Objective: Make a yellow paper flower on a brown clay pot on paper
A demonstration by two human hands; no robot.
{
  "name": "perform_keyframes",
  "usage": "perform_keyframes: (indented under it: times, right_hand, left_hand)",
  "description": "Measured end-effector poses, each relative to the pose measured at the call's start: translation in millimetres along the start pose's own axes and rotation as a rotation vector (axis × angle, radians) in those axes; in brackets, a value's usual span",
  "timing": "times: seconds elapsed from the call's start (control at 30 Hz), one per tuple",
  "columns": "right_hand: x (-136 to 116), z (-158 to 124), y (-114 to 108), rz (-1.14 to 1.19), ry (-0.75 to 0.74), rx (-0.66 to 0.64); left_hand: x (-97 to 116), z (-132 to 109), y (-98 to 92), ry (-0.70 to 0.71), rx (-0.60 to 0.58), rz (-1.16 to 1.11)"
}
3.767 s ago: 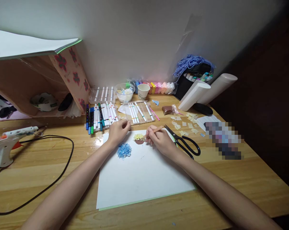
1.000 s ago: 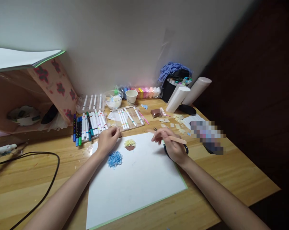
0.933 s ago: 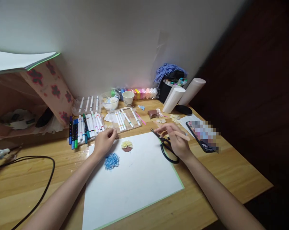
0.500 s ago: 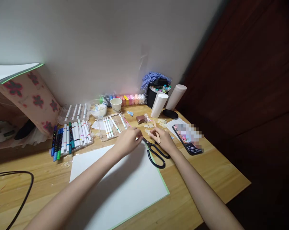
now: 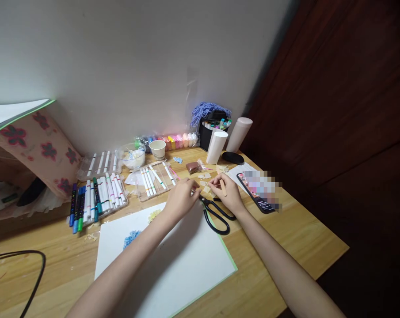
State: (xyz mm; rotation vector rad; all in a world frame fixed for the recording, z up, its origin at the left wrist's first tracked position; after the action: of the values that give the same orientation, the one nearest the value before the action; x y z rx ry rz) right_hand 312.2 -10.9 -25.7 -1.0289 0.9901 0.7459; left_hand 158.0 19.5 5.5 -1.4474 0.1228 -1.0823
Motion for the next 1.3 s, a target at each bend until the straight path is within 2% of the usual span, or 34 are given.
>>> perform_keyframes:
  times: [0.1,0.17,0.3,0.4,0.5,0.6,0.73,0.83,0.97,1.07,1.2,1.3]
  right_hand:
    - [-2,-4,6,0.374,0.139,-0.094]
    - [-4,-8,11,0.506,0.188,-0.13]
    - [-8,-13,18,0.56,0.202,-0.126]
    - [-9,-17,22,0.569,0.201,-0.12]
    - [-13,-21,25,0.559,0.172,-0.143]
    - [-15,-24,28,0.542,0.167,-0.16]
    - [-18,-31,34,0.537,0.171,-0.188]
    - [-24,-41,45,0.517,0.13,-0.234]
    - [-32,-57,64,0.443,0.074,-0.288]
    - [-38,-67,72,0.403,0.062,-0.266]
    - [-41,-74,82,0.386,0.116,-0.274]
    - [-41,-76,90,0.342,0.107,-0.299]
  left_hand:
    - [0,5,3.3,0.003,0.038,-0.141]
    - [-1,7,7.2,-0.011,0.034,-0.254]
    - [-8,4,9.3,-0.071,0.046,-0.431]
    - [-12,-1,3.4,-0.117,0.08,-0.484]
    - [-13,-10,-9.9,-0.124,0.098,-0.456]
    - [-19,-25,-31.1,-0.135,0.091,-0.376]
    - [-44,-58,-61.9,-0.232,0.089,-0.299]
    - [-66,-83,-71.8,-0.326,0.065,-0.286]
    - [-76,-99,-64.7,-0.352,-0.018,-0.269]
    - [-70,-100,-54.8,-0.342,-0.059,-0.353]
    - [-60,-99,-43.0,-0.341,-0.092,-0.52]
    - [-56,-97,-38.7,-0.321,-0.085,-0.504]
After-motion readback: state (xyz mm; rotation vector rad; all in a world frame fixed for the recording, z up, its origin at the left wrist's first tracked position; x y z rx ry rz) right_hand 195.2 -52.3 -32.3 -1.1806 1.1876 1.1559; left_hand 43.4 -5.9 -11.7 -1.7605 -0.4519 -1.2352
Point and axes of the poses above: each hand's wrist, its own z-axis towards the middle knuckle, its own y-axis out of the palm, x = y × z, the point moved 6 cm from there along z, towards the middle knuckle, and after that the axes turned 7 degrees about y, right-handed, at the moved point
